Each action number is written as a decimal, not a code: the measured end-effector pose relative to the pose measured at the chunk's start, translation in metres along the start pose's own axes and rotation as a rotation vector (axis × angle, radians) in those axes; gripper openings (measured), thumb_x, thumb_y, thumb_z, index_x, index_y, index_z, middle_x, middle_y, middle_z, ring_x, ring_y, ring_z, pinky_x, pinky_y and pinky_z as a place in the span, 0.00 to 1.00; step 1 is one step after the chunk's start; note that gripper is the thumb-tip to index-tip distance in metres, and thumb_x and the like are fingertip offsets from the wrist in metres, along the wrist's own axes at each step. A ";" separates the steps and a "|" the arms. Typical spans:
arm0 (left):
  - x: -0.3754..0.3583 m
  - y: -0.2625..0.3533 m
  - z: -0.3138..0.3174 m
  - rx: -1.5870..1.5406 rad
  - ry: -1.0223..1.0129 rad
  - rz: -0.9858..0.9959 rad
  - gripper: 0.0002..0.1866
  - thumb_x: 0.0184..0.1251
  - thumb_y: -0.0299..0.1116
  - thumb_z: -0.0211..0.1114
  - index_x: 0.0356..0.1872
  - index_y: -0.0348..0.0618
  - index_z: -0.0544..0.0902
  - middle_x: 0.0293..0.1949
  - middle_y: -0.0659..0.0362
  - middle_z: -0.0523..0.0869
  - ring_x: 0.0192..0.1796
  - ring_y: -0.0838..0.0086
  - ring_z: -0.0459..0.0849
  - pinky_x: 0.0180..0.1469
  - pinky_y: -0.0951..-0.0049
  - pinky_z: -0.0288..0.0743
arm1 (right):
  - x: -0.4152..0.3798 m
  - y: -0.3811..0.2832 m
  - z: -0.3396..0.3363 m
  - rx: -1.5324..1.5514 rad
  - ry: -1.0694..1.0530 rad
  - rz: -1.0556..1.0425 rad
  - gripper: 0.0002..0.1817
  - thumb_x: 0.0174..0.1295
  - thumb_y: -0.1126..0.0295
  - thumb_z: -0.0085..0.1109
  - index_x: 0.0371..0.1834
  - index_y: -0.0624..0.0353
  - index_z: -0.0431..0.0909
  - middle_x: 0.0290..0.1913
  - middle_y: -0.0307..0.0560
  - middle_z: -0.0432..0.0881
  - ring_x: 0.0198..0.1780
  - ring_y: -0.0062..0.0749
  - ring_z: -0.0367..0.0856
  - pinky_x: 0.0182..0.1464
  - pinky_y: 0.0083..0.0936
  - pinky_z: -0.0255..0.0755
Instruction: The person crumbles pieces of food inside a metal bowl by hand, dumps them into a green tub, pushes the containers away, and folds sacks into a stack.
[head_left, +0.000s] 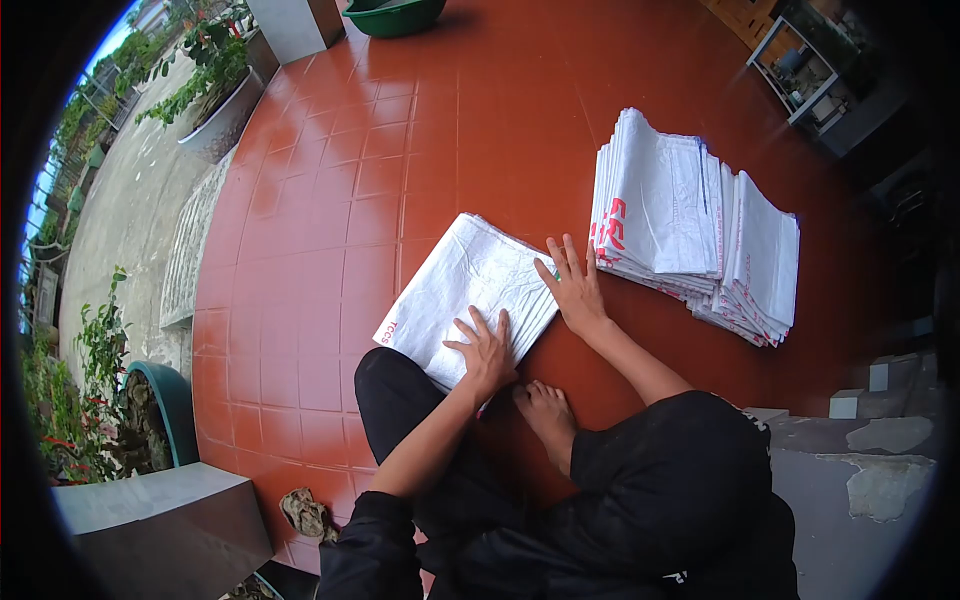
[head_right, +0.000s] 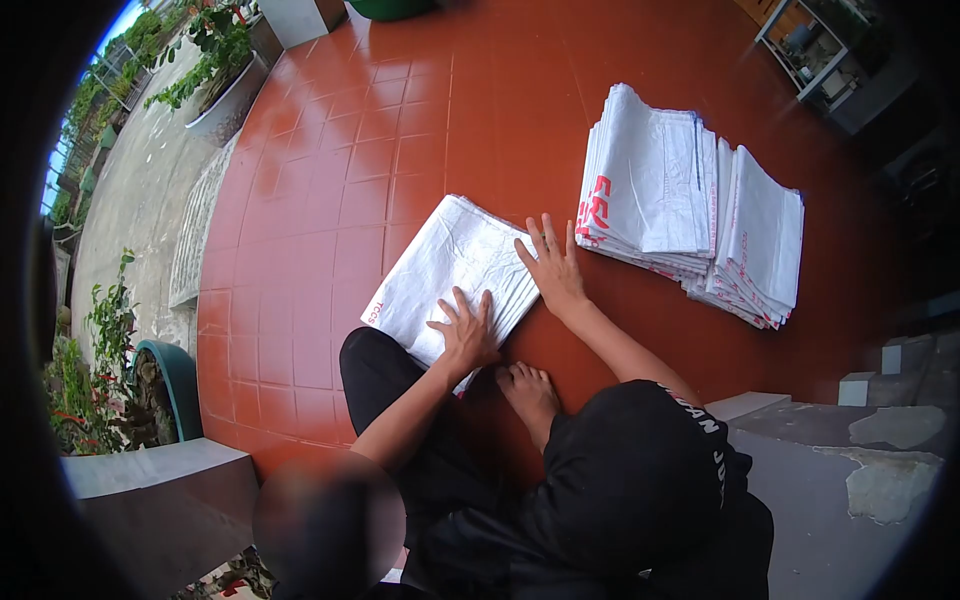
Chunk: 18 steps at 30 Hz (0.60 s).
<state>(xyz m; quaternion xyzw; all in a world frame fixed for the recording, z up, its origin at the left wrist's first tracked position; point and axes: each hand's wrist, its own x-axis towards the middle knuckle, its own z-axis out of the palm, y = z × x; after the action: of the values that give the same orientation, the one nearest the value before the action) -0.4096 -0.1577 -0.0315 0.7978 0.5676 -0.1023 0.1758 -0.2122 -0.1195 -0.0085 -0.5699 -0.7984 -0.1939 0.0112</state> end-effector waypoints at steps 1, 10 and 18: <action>0.000 0.001 -0.004 0.001 0.003 0.004 0.64 0.29 0.50 0.80 0.74 0.57 0.52 0.71 0.30 0.43 0.67 0.21 0.48 0.51 0.15 0.52 | 0.015 0.010 0.009 -0.060 -0.031 -0.027 0.24 0.63 0.67 0.51 0.65 0.51 0.67 0.73 0.54 0.57 0.76 0.52 0.48 0.72 0.63 0.37; 0.009 -0.011 -0.012 -0.088 0.024 -0.017 0.61 0.29 0.45 0.78 0.73 0.57 0.54 0.70 0.29 0.44 0.66 0.19 0.49 0.50 0.15 0.53 | 0.037 0.059 0.076 -0.745 -0.568 -0.001 0.23 0.69 0.62 0.41 0.62 0.60 0.72 0.66 0.55 0.71 0.67 0.59 0.65 0.67 0.73 0.43; 0.012 -0.028 -0.003 -0.051 0.070 -0.012 0.61 0.29 0.46 0.78 0.73 0.57 0.55 0.70 0.30 0.46 0.66 0.19 0.50 0.52 0.17 0.53 | 0.044 0.085 0.097 -0.671 -0.655 0.094 0.23 0.70 0.61 0.39 0.64 0.59 0.71 0.66 0.53 0.70 0.68 0.52 0.66 0.64 0.68 0.51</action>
<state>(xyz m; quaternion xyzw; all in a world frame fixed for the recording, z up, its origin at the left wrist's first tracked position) -0.4321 -0.1380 -0.0375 0.7928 0.5805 -0.0607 0.1756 -0.1299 -0.0251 -0.0620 -0.6088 -0.6263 -0.2505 -0.4175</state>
